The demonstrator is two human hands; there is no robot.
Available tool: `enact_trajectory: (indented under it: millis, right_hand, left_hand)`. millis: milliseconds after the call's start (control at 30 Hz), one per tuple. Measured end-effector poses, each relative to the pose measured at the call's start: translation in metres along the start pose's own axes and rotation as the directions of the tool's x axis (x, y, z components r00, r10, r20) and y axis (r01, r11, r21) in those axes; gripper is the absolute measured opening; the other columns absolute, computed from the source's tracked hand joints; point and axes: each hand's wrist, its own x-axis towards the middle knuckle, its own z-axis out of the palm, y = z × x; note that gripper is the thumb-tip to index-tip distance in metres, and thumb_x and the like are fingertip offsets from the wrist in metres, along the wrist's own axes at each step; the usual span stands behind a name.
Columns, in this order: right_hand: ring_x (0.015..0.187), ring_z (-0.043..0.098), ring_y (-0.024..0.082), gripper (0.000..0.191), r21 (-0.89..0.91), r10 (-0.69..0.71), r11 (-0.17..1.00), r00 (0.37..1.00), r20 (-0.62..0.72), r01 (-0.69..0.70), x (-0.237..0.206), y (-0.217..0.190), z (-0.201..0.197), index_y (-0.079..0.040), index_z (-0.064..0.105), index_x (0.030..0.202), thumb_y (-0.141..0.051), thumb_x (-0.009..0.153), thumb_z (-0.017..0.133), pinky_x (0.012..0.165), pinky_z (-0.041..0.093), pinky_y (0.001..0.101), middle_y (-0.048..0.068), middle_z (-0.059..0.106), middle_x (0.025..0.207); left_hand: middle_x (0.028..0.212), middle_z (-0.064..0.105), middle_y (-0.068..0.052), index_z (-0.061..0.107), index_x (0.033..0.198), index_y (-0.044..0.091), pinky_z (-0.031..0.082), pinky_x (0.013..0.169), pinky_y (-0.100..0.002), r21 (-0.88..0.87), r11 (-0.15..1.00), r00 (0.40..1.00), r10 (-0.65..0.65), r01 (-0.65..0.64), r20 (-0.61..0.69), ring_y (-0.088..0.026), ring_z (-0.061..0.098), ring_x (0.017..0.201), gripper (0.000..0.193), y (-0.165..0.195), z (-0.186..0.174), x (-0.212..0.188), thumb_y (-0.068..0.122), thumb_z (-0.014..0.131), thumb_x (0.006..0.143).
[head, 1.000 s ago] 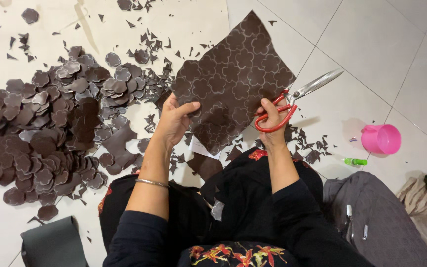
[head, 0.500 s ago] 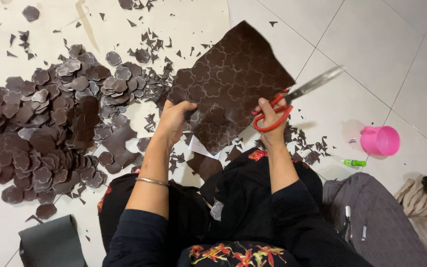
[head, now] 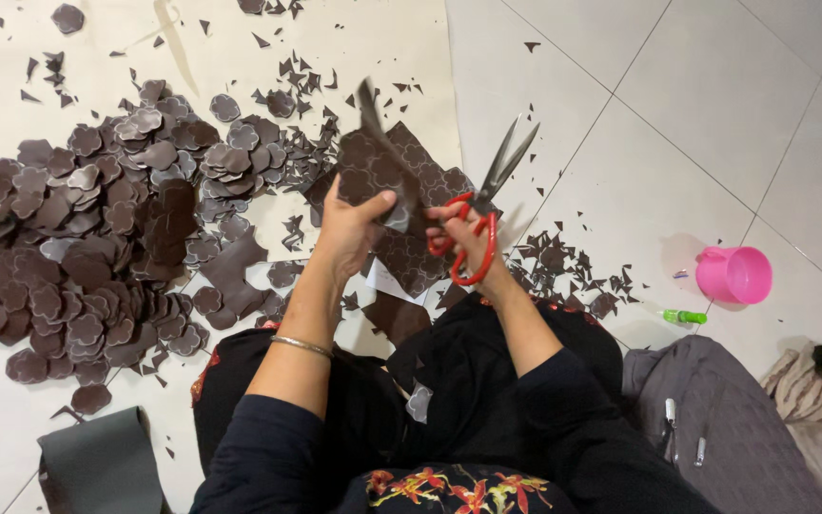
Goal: The person sits on the floor and uses red-handled scissors to cut flower-shaped pieces from a sheet of brown patterned material. The cut pieces are placed in a growing pile on the left, while scraps accumulate on the right.
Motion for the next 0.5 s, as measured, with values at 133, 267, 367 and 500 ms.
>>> enact_trajectory:
  millis: [133, 267, 367, 500]
  right_hand:
    - [0.110, 0.064, 0.016, 0.028, -0.039, -0.068, 0.997, 0.997, 0.031, 0.069, -0.009, 0.002, 0.010, -0.005, 0.060, 0.121, -0.018, 0.099, 0.070, 0.096, 0.052, 0.0322, 0.013, 0.066, 0.122]
    - [0.112, 0.066, 0.018, 0.025, -0.060, -0.183, 0.982, 0.981, -0.069, 0.179, -0.005, 0.000, 0.008, -0.005, 0.058, 0.113, -0.006, 0.093, 0.073, 0.100, 0.055, 0.0346, 0.013, 0.066, 0.125]
    - [0.108, 0.067, 0.020, 0.022, -0.163, -0.268, 0.956, 0.954, -0.134, 0.246, -0.003, -0.002, 0.000, -0.006, 0.059, 0.112, -0.004, 0.094, 0.071, 0.096, 0.057, 0.0357, 0.015, 0.068, 0.122]
    - [0.105, 0.066, 0.023, 0.021, -0.163, -0.345, 0.936, 0.901, -0.262, 0.311, 0.001, -0.008, -0.010, -0.008, 0.059, 0.112, -0.004, 0.095, 0.070, 0.094, 0.058, 0.0380, 0.018, 0.069, 0.125]
  left_hand:
    - [0.110, 0.068, -0.008, 0.052, 0.125, 0.008, 0.060, 0.090, -0.041, 0.054, 0.993, 0.994, -0.106, 0.104, 0.031, -0.021, 0.070, 0.100, 0.049, 0.001, 0.012, -0.010, -0.013, 0.069, 0.083]
    - [0.108, 0.070, -0.009, 0.057, 0.125, 0.005, 0.060, 0.088, -0.040, 0.143, 0.961, 0.956, -0.256, 0.237, 0.140, -0.022, 0.070, 0.096, 0.047, 0.007, 0.008, -0.010, -0.007, 0.068, 0.080]
    - [0.105, 0.072, -0.010, 0.062, 0.121, 0.004, 0.060, 0.083, -0.038, 0.161, 0.940, 0.924, -0.328, 0.300, 0.194, -0.021, 0.071, 0.092, 0.044, 0.013, -0.002, -0.006, -0.002, 0.064, 0.078]
    - [0.102, 0.071, -0.007, 0.064, 0.112, 0.002, 0.063, 0.082, -0.038, 0.233, 0.930, 0.928, -0.329, 0.285, 0.176, -0.018, 0.070, 0.090, 0.033, 0.020, -0.017, -0.001, -0.003, 0.062, 0.079]
